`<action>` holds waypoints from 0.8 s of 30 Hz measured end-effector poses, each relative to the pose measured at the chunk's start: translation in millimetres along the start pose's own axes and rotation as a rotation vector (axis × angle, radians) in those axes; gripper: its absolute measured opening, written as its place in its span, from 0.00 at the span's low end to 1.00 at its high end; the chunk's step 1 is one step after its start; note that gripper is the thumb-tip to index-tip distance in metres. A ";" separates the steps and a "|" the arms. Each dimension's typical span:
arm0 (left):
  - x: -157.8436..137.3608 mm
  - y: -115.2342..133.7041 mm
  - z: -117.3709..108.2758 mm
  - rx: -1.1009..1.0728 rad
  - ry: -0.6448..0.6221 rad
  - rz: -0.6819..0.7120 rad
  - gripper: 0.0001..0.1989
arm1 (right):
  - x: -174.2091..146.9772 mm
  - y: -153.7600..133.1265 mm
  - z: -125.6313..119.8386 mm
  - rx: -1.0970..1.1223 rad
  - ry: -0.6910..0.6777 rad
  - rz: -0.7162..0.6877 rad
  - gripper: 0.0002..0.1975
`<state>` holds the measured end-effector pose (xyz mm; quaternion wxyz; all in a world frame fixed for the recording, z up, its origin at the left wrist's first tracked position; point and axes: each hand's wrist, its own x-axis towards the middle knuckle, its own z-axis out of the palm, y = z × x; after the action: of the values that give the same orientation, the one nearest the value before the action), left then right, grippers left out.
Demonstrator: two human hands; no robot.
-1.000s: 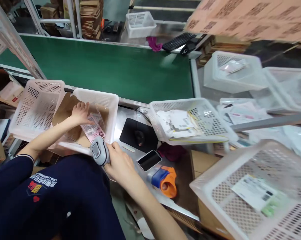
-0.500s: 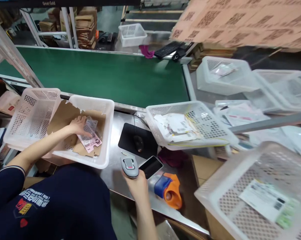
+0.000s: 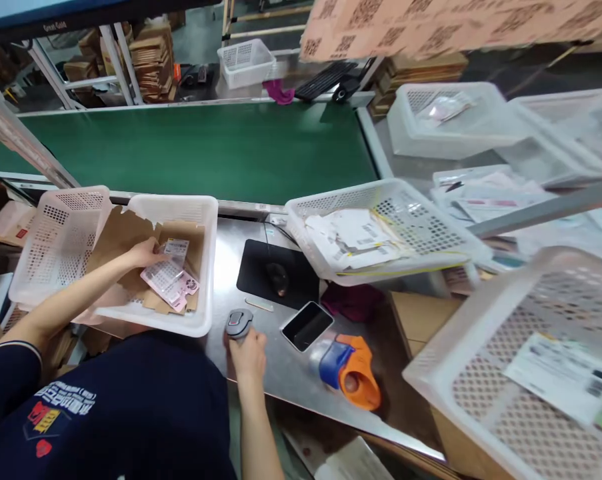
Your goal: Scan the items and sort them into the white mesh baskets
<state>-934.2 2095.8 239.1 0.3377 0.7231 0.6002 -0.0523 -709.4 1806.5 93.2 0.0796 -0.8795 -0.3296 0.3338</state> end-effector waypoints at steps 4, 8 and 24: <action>2.5 -9.0 -8.8 -0.423 -0.200 -0.021 0.22 | 4.6 0.6 3.7 0.015 -0.032 -0.023 0.28; -1.4 -17.0 -10.4 -0.632 -0.343 -0.067 0.23 | 4.4 5.0 11.4 0.034 -0.037 -0.060 0.34; -80.9 -26.5 -35.3 -1.586 0.317 -0.120 0.21 | 39.1 25.1 33.8 0.191 0.033 -0.370 0.37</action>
<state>-992.0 2049.3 293.8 0.6574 0.2340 0.5371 0.4739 -695.9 1809.2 37.5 0.2281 -0.7979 -0.4508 0.3288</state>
